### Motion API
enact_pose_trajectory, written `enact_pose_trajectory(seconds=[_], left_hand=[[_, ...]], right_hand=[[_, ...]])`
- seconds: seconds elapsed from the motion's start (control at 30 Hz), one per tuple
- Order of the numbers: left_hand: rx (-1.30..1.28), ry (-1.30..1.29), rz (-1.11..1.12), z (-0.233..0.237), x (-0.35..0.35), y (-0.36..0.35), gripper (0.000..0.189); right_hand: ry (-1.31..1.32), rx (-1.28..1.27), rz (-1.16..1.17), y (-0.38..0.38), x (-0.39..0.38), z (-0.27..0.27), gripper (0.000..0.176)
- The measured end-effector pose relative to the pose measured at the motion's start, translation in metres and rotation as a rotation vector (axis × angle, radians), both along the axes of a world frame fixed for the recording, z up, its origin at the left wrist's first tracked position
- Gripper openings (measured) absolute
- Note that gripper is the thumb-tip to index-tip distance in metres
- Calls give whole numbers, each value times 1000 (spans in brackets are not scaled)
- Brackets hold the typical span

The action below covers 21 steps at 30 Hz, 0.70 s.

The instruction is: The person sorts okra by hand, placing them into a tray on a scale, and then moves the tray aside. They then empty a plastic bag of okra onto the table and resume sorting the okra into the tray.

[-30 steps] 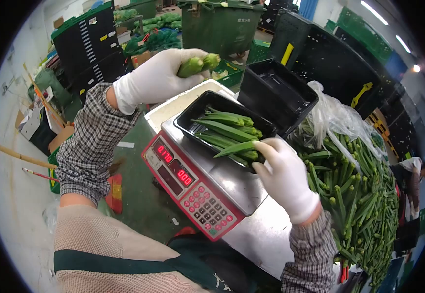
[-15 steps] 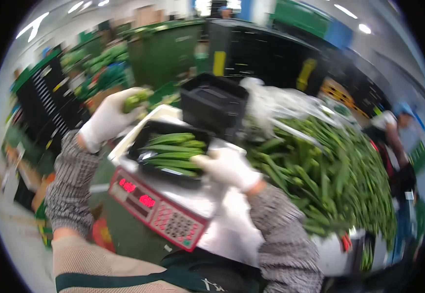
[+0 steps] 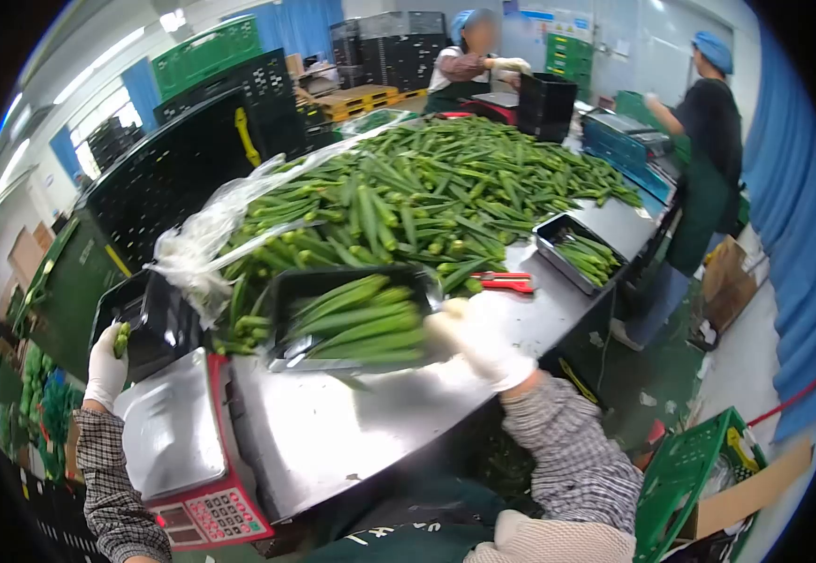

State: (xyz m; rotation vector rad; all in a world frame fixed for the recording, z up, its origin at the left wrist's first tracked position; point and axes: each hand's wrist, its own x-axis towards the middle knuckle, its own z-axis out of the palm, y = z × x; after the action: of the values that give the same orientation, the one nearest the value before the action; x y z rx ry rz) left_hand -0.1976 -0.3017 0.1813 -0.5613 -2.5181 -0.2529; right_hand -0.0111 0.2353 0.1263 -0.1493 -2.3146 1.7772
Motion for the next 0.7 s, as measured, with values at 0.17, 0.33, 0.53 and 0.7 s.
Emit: enact_pose_trajectory(seconds=[0.17,0.33,0.53,0.7], left_hand=[[20,-120,110,5,-19,7,29],[-66,-85,142,10,-20,1,25],[44,-199,172,28,-16,11,27],[286,-412,221,55,-13,14,17]], right_hand=[[112,-158,-659,171,53,-37,18],[27,-129,-967,259,55,-52,20],[-1,-117,-1045,290,29,-82,32],[-15,-131,-1028,290,33,-83,36]])
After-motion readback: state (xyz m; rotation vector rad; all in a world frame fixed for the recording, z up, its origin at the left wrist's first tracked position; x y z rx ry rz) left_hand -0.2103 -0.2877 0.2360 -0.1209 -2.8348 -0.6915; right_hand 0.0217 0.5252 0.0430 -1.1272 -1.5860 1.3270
